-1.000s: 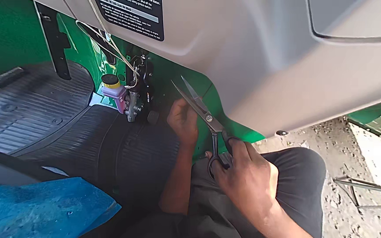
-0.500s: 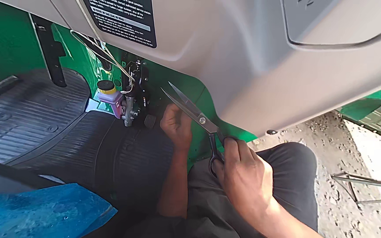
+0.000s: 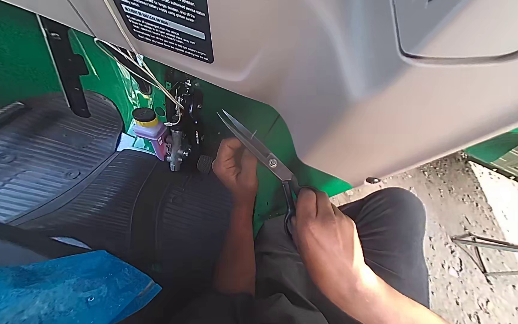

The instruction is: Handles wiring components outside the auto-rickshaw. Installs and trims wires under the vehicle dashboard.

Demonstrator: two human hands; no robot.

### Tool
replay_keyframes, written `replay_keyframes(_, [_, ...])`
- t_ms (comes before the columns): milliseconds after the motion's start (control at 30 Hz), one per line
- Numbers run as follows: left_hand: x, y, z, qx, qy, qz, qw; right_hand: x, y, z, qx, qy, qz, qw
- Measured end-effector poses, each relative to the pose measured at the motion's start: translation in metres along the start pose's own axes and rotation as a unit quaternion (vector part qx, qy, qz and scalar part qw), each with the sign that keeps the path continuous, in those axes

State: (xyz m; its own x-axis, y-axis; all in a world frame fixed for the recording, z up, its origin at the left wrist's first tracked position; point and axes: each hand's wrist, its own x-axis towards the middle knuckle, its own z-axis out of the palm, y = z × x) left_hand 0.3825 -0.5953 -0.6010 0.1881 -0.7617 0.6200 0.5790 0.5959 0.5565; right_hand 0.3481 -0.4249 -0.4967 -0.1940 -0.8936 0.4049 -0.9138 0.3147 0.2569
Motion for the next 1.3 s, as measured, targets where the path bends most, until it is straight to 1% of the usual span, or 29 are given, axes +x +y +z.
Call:
replay_keyframes(100, [-0.001, -0.001, -0.001, 0.006, 0.002, -0.005, 1.0, 0.0, -0.002, 0.002, -0.007, 0.008, -0.005, 1.0])
replay_keyframes(167, [0.0, -0.002, 0.0, -0.016, 0.012, -0.022, 1.0, 0.0, 0.0, 0.003, 0.01, 0.002, -0.001, 1.0])
replay_keyframes(233, [0.0, -0.003, 0.0, -0.055, 0.015, -0.045, 0.997, -0.002, 0.002, 0.005, 0.054, -0.017, 0.011, 0.998])
replay_keyframes(333, [-0.005, -0.003, -0.002, -0.125, 0.006, -0.1, 0.987, -0.005, 0.006, 0.003, 0.174, -0.085, 0.046, 0.98])
replay_keyframes(400, [-0.008, -0.001, -0.002, -0.177, -0.003, -0.132, 0.975, -0.005, 0.01, 0.002, 0.278, -0.145, 0.083, 0.946])
replay_keyframes(467, [-0.007, 0.0, -0.001, -0.23, -0.01, -0.147, 0.962, -0.006, 0.015, 0.004, 0.386, -0.189, 0.116, 0.896])
replay_keyframes(500, [-0.006, 0.0, -0.001, -0.249, -0.014, -0.147, 0.957, -0.006, 0.017, 0.005, 0.436, -0.2, 0.125, 0.868])
replay_keyframes(567, [-0.004, 0.001, -0.001, -0.257, -0.024, -0.141, 0.956, -0.006, 0.021, 0.008, 0.506, -0.203, 0.135, 0.827])
replay_keyframes(600, [-0.004, 0.001, -0.001, -0.251, -0.029, -0.138, 0.958, -0.005, 0.022, 0.008, 0.534, -0.2, 0.141, 0.81])
replay_keyframes(633, [-0.003, 0.001, -0.001, -0.242, -0.034, -0.134, 0.96, -0.004, 0.023, 0.008, 0.546, -0.193, 0.144, 0.802])
replay_keyframes(767, [-0.004, 0.002, -0.001, -0.233, -0.03, -0.133, 0.963, -0.001, 0.029, 0.008, 0.539, -0.18, 0.139, 0.811])
replay_keyframes(833, [-0.004, 0.0, -0.003, -0.231, -0.028, -0.138, 0.963, -0.004, 0.029, 0.008, 0.547, -0.176, 0.134, 0.807])
replay_keyframes(967, [-0.002, 0.002, -0.004, -0.234, -0.019, -0.144, 0.961, -0.018, 0.029, 0.01, 0.569, -0.135, 0.135, 0.8])
replay_keyframes(1100, [0.0, 0.006, -0.002, -0.232, 0.007, -0.184, 0.955, -0.027, 0.034, 0.014, 0.564, -0.13, 0.143, 0.803])
replay_keyframes(1233, [-0.002, 0.006, -0.002, -0.187, 0.038, -0.222, 0.956, -0.034, 0.033, 0.021, 0.569, -0.145, 0.144, 0.796])
replay_keyframes(1300, [-0.003, 0.005, -0.003, -0.192, 0.063, -0.238, 0.95, -0.038, 0.031, 0.022, 0.566, -0.154, 0.141, 0.798])
